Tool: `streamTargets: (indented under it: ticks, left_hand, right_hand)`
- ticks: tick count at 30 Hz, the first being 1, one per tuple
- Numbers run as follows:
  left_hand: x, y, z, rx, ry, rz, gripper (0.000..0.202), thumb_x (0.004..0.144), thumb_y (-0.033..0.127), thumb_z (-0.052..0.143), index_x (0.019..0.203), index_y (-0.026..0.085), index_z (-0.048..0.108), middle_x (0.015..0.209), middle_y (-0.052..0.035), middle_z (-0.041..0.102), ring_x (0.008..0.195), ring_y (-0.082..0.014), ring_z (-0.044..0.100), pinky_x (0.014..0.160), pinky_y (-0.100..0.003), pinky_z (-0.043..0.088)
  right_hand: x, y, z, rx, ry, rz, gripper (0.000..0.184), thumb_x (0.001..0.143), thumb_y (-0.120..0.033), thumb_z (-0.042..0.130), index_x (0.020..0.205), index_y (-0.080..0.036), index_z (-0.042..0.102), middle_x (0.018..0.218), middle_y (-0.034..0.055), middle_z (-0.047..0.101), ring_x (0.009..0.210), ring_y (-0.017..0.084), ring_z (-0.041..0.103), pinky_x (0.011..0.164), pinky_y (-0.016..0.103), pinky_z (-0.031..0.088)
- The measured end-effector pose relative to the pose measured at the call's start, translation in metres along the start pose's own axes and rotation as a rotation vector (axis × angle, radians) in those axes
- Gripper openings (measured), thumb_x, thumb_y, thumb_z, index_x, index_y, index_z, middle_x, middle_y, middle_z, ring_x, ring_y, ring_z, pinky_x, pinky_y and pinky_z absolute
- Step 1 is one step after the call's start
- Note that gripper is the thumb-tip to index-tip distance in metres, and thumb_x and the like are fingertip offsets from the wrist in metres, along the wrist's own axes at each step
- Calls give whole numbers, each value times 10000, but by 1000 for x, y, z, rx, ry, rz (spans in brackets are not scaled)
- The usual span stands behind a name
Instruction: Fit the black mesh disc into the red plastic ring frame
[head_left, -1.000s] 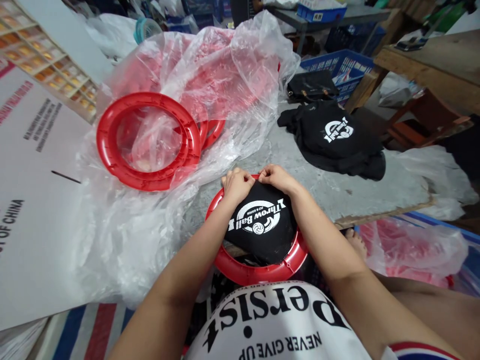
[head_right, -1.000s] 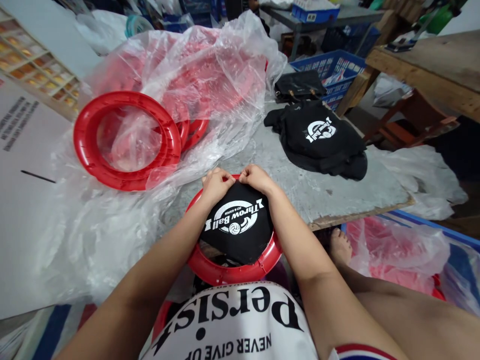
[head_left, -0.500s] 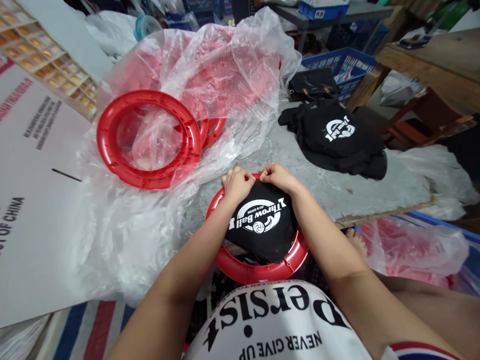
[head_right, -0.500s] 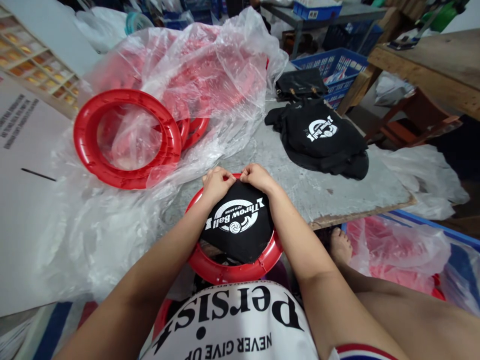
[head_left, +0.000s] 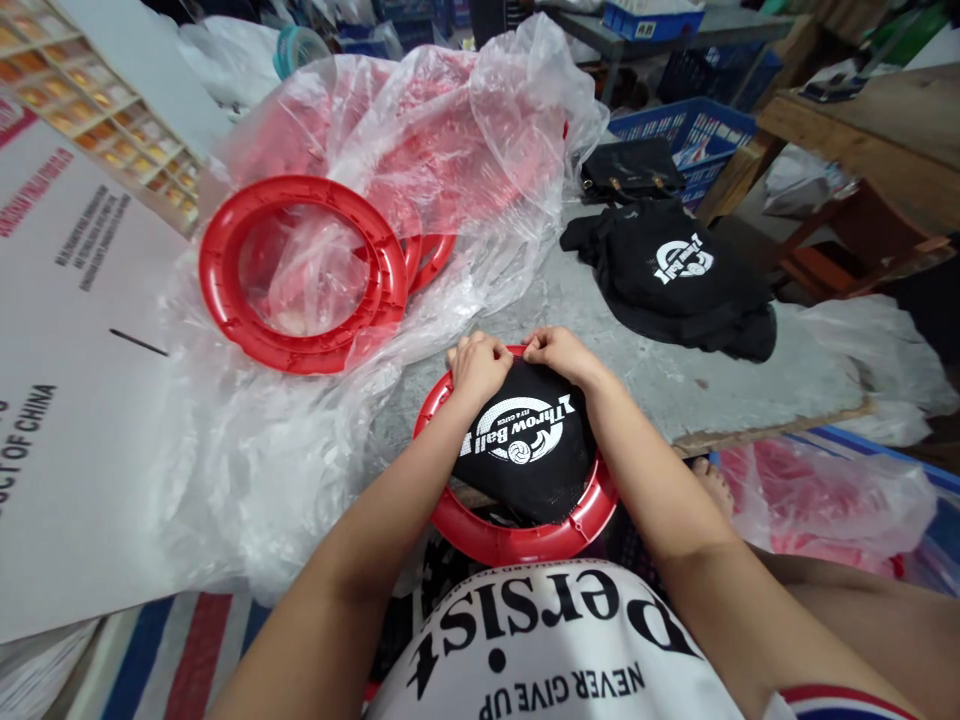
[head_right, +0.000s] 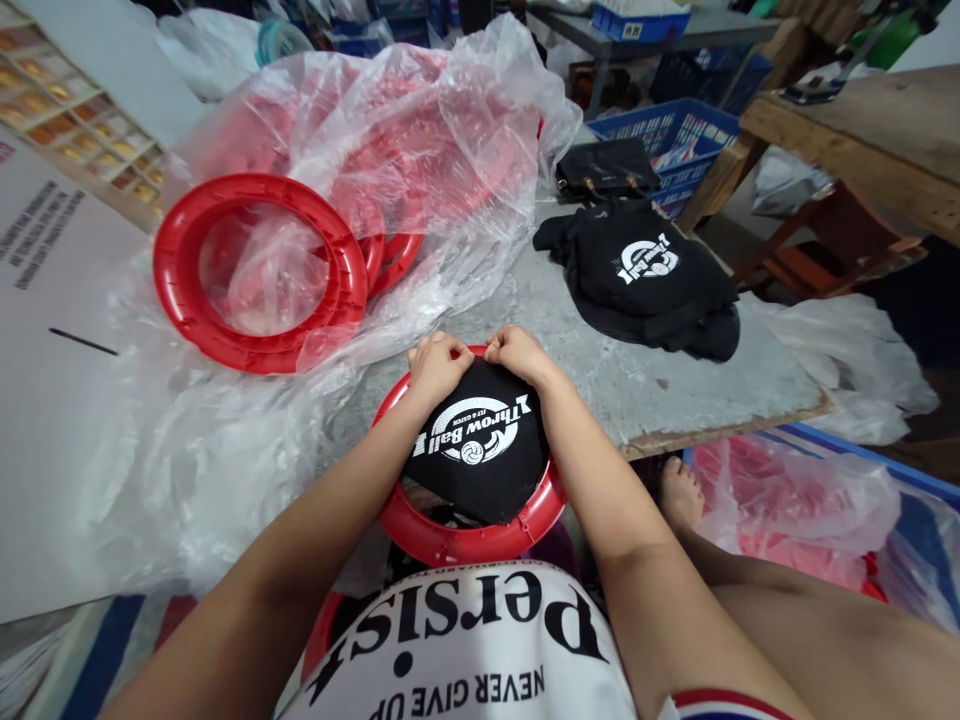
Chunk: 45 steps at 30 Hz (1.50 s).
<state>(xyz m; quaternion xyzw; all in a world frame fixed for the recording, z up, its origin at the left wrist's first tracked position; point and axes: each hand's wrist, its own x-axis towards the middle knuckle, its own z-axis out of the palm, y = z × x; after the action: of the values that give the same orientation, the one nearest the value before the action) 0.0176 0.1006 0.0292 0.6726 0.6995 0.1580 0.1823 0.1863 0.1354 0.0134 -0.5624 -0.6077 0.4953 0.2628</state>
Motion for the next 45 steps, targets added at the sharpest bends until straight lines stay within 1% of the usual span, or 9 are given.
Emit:
streamTargets:
  ticks: [10,14,17,21,27,31,35,39,45]
  left_hand:
    - [1,-2,3,-10,10,3,194,967,297,594,906,257,774,1206,-86,739,1235,-317,595,1092,-471,428]
    - [2,-1,6,6,43,3,229,985,295,566,952,239,785,1238,-111,735,1261,-328,595,1106,-482,426]
    - [8,-6,7,-99,48,-5,221,984,299,581,1018,238,790,1262,-94,744,1274,-297,615,1127,-448,436]
    - [13,-23,-3,-319,54,-6,291,992,233,518,1140,202,766,1237,-69,766,1146,-223,686,1049,-351,507]
    - [-22,-33,-27,52,52,0,211,979,261,570,995,232,779,1246,-127,739,1300,-346,605,1128,-494,447]
    - [-36,-29,-29,138,15,9,252,1006,296,544,1085,245,779,1293,-130,718,1316,-356,580,1133,-498,435]
    - [-25,-16,-24,146,19,92,324,1023,289,496,1165,239,783,1335,-143,687,1350,-360,537,1159,-508,409]
    - [-3,5,-15,185,-74,181,365,1031,311,464,1087,208,809,1352,-161,674,1372,-385,511,1163,-534,401]
    - [14,14,-12,152,-169,84,259,969,336,577,942,215,804,1329,-153,712,1341,-394,567,1114,-523,459]
  right_hand:
    - [4,4,0,-55,13,4,89,687,-190,678,655,-209,597,564,-48,550,553,124,457,554,270,349]
    - [6,6,2,-91,112,3,76,750,-241,663,692,-199,637,599,-29,584,597,135,494,574,266,357]
    - [5,6,3,-56,159,2,78,768,-262,650,729,-195,654,641,-19,617,624,138,517,590,260,369]
    - [5,5,4,30,194,-8,79,760,-267,629,731,-195,643,650,-21,624,620,128,517,612,252,382]
    - [3,3,4,69,203,2,64,725,-260,642,715,-197,634,634,-20,618,611,129,516,614,253,390]
    - [2,1,1,-7,167,27,100,728,-282,675,688,-202,631,623,-16,600,602,140,513,579,265,369]
    - [3,0,0,-184,87,-34,150,719,-254,689,612,-208,595,597,-16,569,605,146,507,577,275,352]
    - [6,3,-1,-225,58,-96,165,710,-238,672,584,-209,570,612,-22,580,611,136,489,599,270,361]
    - [7,7,-1,-190,47,-135,127,697,-250,644,597,-209,578,565,-38,536,603,132,474,564,265,309]
